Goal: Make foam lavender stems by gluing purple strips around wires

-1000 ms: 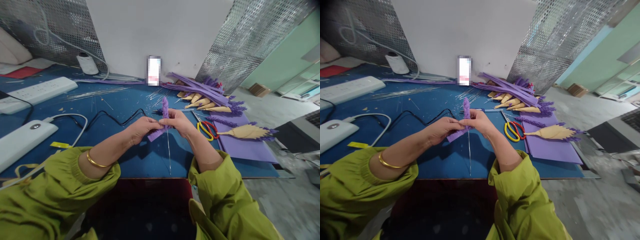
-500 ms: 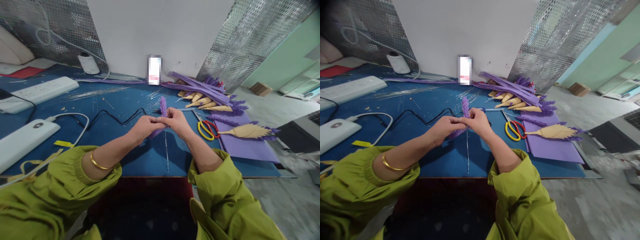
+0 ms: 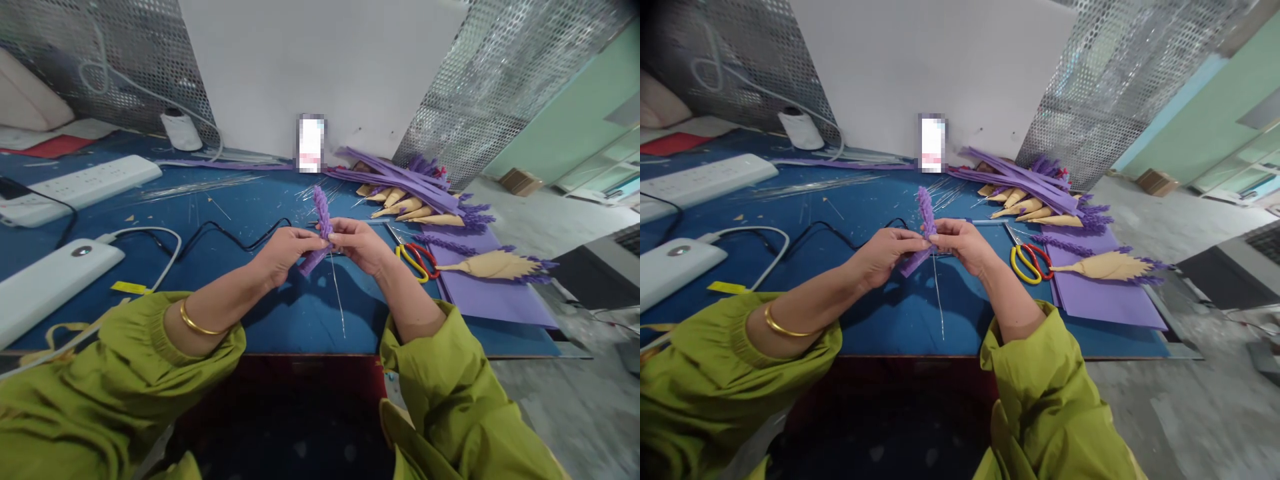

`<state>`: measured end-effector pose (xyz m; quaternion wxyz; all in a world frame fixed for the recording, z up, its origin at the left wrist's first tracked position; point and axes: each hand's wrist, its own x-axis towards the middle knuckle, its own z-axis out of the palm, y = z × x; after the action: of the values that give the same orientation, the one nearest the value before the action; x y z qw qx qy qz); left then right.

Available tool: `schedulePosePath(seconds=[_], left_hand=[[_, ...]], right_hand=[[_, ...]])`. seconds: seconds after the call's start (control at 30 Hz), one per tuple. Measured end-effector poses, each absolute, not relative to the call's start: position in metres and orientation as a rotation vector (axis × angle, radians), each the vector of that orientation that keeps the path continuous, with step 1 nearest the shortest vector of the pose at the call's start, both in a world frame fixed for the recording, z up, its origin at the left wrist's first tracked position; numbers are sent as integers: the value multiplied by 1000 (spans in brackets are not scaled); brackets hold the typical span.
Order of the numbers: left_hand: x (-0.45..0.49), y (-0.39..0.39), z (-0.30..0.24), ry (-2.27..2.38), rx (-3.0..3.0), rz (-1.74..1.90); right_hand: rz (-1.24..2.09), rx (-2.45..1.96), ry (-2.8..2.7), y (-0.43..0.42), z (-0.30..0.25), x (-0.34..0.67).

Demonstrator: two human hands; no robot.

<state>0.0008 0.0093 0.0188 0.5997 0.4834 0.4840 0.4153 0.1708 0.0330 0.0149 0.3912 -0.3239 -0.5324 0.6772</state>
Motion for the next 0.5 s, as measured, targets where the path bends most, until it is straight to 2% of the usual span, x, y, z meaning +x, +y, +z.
schedulePosePath(seconds=[0.17, 0.5], left_hand=[[1, 10, 17, 1105, 1135, 950], [0, 11, 16, 1077, 1048, 848]], right_hand=[[1622, -887, -1343, 33, 11, 168], [1655, -848, -1391, 33, 15, 171]])
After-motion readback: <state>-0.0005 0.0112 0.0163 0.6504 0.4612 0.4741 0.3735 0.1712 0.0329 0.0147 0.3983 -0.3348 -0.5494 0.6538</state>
